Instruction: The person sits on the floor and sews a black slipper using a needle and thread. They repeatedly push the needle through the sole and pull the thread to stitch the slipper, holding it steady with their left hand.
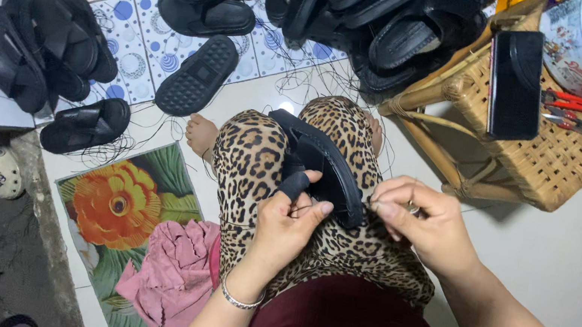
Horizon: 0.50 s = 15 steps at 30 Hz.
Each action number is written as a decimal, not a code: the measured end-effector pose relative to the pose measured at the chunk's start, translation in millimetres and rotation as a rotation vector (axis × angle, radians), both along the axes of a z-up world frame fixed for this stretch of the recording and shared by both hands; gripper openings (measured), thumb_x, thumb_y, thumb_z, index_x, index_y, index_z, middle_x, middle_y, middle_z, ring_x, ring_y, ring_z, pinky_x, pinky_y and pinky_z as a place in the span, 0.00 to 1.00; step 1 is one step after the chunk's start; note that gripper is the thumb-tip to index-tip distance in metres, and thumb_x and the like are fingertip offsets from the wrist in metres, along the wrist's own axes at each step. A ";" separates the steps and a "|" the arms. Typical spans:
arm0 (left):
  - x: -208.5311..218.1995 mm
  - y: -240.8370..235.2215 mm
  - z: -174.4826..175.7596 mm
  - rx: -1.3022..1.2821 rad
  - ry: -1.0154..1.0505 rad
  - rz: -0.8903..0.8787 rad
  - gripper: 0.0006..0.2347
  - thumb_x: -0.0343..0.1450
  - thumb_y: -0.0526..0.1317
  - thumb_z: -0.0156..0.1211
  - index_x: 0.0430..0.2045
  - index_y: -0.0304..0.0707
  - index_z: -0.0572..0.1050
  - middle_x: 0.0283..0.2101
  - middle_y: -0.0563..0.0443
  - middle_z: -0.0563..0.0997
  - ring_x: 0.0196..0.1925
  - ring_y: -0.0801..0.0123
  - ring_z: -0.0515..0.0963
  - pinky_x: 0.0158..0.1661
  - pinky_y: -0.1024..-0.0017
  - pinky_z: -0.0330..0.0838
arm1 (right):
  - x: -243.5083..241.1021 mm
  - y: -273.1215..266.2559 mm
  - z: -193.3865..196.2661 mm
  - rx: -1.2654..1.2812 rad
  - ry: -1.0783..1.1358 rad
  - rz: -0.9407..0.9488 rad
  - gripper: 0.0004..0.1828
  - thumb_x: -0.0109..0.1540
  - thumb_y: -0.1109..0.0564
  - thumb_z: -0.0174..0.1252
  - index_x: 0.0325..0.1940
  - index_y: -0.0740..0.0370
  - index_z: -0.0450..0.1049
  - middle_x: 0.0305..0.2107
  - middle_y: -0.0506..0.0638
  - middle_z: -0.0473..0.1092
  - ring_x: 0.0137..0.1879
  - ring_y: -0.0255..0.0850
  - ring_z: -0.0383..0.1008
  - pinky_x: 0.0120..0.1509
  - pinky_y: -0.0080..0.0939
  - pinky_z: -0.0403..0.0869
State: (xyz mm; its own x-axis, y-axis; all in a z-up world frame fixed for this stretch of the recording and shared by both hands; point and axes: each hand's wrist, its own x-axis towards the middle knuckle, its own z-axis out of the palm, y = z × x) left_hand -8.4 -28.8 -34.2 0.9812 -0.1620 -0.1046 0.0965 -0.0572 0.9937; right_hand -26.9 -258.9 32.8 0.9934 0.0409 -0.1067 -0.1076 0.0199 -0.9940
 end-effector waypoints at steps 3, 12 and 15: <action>5.1 -6.4 7.9 0.085 -0.078 -0.023 0.16 0.68 0.31 0.70 0.50 0.34 0.80 0.12 0.57 0.68 0.13 0.77 0.65 0.17 0.80 0.62 | -2.2 6.9 -12.3 0.283 -0.018 -0.025 0.13 0.68 0.61 0.53 0.31 0.70 0.73 0.31 0.61 0.73 0.22 0.32 0.65 0.22 0.29 0.72; 3.1 30.4 7.8 -0.117 0.060 0.155 0.16 0.67 0.30 0.69 0.50 0.33 0.79 0.14 0.63 0.69 0.17 0.86 0.63 0.21 0.87 0.61 | 9.2 -0.2 48.8 -0.047 -0.002 0.457 0.10 0.64 0.58 0.58 0.37 0.62 0.85 0.30 0.55 0.83 0.34 0.42 0.80 0.40 0.44 0.76; 5.6 35.7 73.1 -0.317 0.210 0.136 0.21 0.65 0.29 0.70 0.53 0.28 0.75 0.16 0.59 0.73 0.18 0.84 0.68 0.22 0.85 0.67 | 15.9 9.3 46.0 -0.224 0.004 0.449 0.15 0.62 0.65 0.56 0.51 0.66 0.81 0.28 0.58 0.83 0.29 0.41 0.77 0.36 0.42 0.77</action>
